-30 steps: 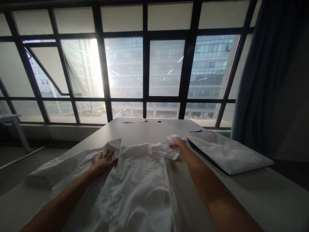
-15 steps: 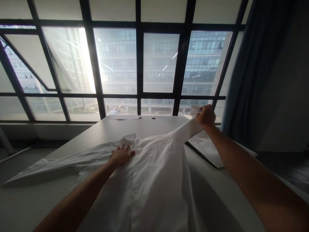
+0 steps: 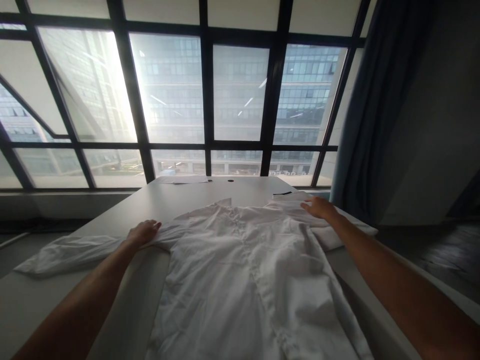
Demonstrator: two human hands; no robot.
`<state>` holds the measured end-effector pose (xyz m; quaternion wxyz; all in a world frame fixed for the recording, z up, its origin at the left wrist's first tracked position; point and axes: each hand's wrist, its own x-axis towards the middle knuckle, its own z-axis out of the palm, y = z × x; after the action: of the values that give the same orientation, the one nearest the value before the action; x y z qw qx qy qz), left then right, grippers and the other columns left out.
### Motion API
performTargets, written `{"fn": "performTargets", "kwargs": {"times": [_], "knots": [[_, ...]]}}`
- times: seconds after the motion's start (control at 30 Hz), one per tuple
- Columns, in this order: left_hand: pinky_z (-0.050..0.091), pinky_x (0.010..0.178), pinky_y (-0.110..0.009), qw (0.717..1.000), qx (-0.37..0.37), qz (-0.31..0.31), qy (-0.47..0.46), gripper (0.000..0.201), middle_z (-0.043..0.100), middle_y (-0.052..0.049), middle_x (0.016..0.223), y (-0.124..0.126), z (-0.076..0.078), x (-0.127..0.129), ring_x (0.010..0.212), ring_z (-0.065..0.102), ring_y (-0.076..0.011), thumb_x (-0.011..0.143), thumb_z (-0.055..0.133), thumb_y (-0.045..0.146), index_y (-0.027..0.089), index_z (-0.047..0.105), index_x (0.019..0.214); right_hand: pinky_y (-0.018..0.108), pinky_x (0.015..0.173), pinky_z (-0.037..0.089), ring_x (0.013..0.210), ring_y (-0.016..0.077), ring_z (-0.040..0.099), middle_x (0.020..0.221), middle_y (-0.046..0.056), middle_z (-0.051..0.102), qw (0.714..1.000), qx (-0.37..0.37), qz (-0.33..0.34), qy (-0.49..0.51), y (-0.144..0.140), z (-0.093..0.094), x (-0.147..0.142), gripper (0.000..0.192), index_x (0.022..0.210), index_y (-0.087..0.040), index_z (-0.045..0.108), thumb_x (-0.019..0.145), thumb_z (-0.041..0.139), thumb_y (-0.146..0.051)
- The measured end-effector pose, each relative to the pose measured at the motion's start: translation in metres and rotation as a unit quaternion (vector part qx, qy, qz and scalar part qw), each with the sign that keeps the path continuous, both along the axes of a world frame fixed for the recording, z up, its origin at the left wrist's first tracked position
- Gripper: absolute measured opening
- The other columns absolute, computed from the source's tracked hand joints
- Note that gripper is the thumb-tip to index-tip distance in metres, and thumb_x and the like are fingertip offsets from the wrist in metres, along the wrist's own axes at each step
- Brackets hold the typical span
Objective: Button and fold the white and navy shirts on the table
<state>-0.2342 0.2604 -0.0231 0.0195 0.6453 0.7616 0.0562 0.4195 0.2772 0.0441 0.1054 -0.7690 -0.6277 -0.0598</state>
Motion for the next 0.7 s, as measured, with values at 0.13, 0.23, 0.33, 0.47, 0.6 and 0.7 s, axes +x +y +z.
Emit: {"fn": "performTargets", "kwargs": {"times": [0.13,0.23,0.33,0.47,0.6,0.7], "knots": [[0.047,0.092,-0.032,0.999,0.005,-0.029,-0.026,0.056,0.067,-0.014,0.121,-0.021,0.013,-0.053,0.11,0.063,-0.0289,0.088,0.036,0.054,0.015,0.072,0.108,0.034,0.106,0.041,0.123,0.0256,0.055,0.134,0.008,0.06,0.984,-0.032,0.177,-0.01,0.003,-0.01,-0.073,0.04,0.123,-0.022,0.068,0.092,0.052,-0.043],[0.049,0.087,-0.029,0.996,-0.033,-0.06,-0.052,0.057,0.069,-0.009,0.112,-0.039,0.025,-0.076,0.102,0.064,-0.0277,0.077,0.051,0.064,0.016,0.073,0.099,0.034,0.106,0.04,0.124,0.0258,0.055,0.136,0.007,0.058,0.971,-0.067,0.227,-0.03,-0.002,-0.024,-0.112,0.039,0.123,-0.024,0.068,0.089,0.058,-0.042],[0.048,0.084,-0.025,0.995,-0.062,-0.059,-0.047,0.051,0.069,-0.005,0.112,-0.052,0.034,-0.093,0.104,0.062,-0.0244,0.066,0.069,0.054,0.018,0.071,0.101,0.037,0.105,0.041,0.125,0.0286,0.053,0.136,0.008,0.058,0.964,-0.092,0.242,-0.052,-0.01,-0.037,-0.128,0.038,0.12,-0.024,0.069,0.087,0.061,-0.042],[0.048,0.082,-0.022,0.994,-0.064,-0.048,-0.069,0.045,0.071,0.001,0.106,-0.063,0.039,-0.116,0.102,0.063,-0.0203,0.057,0.075,0.037,0.022,0.068,0.099,0.039,0.104,0.041,0.125,0.0284,0.053,0.137,0.01,0.057,0.966,-0.111,0.228,-0.056,-0.018,-0.048,-0.13,0.041,0.126,-0.022,0.065,0.091,0.056,-0.043],[0.05,0.081,-0.026,0.989,-0.052,-0.021,-0.134,0.057,0.074,0.005,0.101,-0.083,0.042,-0.148,0.109,0.064,-0.0249,0.045,0.077,0.055,0.028,0.067,0.093,0.037,0.105,0.039,0.124,0.0268,0.054,0.136,0.012,0.058,0.968,-0.099,0.228,-0.047,-0.024,-0.055,-0.127,0.044,0.13,-0.019,0.062,0.094,0.051,-0.043],[0.05,0.083,-0.029,0.99,-0.032,0.0,-0.138,0.084,0.074,0.003,0.107,-0.111,0.042,-0.169,0.11,0.064,-0.0272,0.029,0.071,0.078,0.028,0.067,0.097,0.039,0.106,0.038,0.126,0.0274,0.052,0.139,0.012,0.055,0.967,-0.096,0.231,-0.048,-0.025,-0.06,-0.125,0.045,0.132,-0.018,0.06,0.096,0.047,-0.043]]}}
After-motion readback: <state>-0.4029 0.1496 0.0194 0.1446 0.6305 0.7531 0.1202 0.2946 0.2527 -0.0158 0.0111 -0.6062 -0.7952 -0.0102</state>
